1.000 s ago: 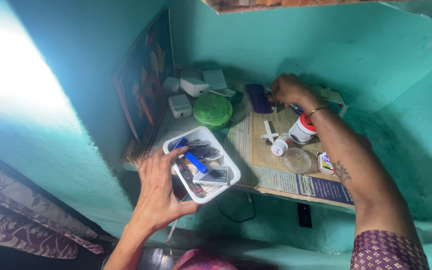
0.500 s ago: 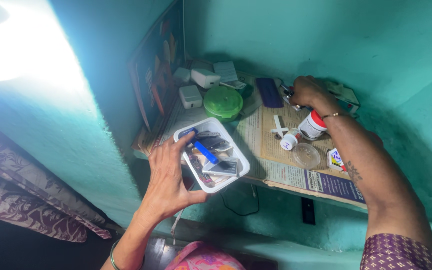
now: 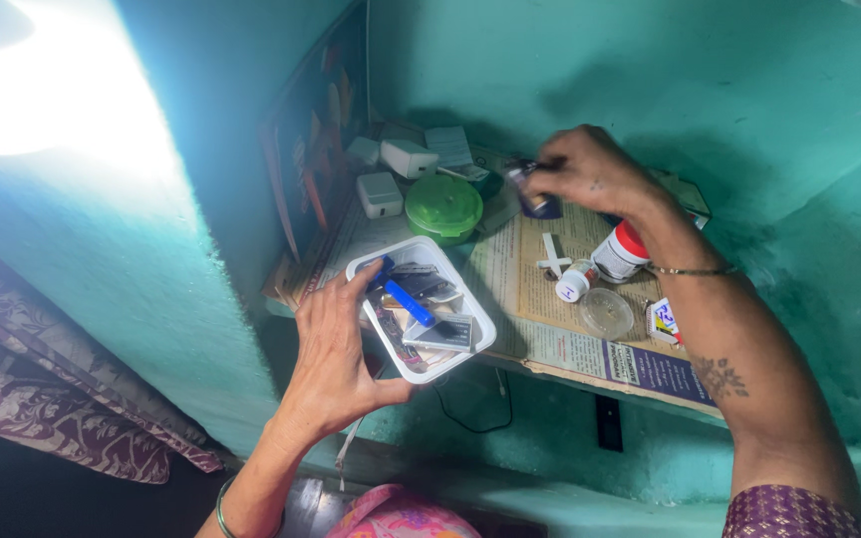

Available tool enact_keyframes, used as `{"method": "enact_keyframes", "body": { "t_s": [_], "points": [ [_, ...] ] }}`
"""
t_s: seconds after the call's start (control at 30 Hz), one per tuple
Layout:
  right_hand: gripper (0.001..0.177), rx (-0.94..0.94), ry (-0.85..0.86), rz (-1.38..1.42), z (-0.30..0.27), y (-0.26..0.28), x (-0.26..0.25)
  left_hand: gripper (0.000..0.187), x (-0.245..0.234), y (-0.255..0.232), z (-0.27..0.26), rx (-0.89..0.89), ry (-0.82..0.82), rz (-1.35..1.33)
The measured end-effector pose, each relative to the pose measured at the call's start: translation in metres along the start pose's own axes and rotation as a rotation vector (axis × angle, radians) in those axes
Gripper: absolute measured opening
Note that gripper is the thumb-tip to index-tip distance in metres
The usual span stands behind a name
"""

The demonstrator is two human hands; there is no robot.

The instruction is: The person gathers various small items from a cluttered shelf and places them into a white plastic container. They pick up a small notebook, a SIM card, a lighter, a small box, a tube of toothpaste, a comb, a pair of scissors, and a small photograph, placing each into the container.

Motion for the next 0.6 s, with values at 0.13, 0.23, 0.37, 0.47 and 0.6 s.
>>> {"method": "enact_keyframes", "body": {
  "t_s": [0.13, 0.23, 0.37, 0.47, 0.6],
  "points": [
    [0.036, -0.353, 0.127, 0.032, -0.029, 0.090, 0.035, 0.124, 0.000, -0.001, -0.001, 0.004, 0.001, 0.017],
    [0.032, -0.494, 0.130, 0.080, -0.042, 0.133, 0.052, 0.123, -0.002, -0.003, -0.001, 0.015, -0.011, 0.005],
    [0.028, -0.510, 0.131, 0.098, -0.048, 0.149, 0.054, 0.121, -0.001, 0.000, -0.001, 0.012, -0.012, 0.006],
    [0.027, -0.541, 0.240, 0.095, -0.065, 0.148, 0.048, 0.123, 0.001, 0.003, -0.001, 0.013, -0.003, 0.009],
    [0.026, -0.591, 0.434, 0.050, -0.092, 0.150, 0.050, 0.122, 0.002, 0.004, 0.000, 0.014, -0.004, 0.003]
  ]
}}
Point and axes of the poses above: each hand's wrist, its own z-axis towards the middle knuckle, its own x-axis out of the palm, y = z × x, the point moved 7 cm from there along z, towards the middle knuckle, and after that the axes turned 6 degrees about z, right-handed, at the moved point
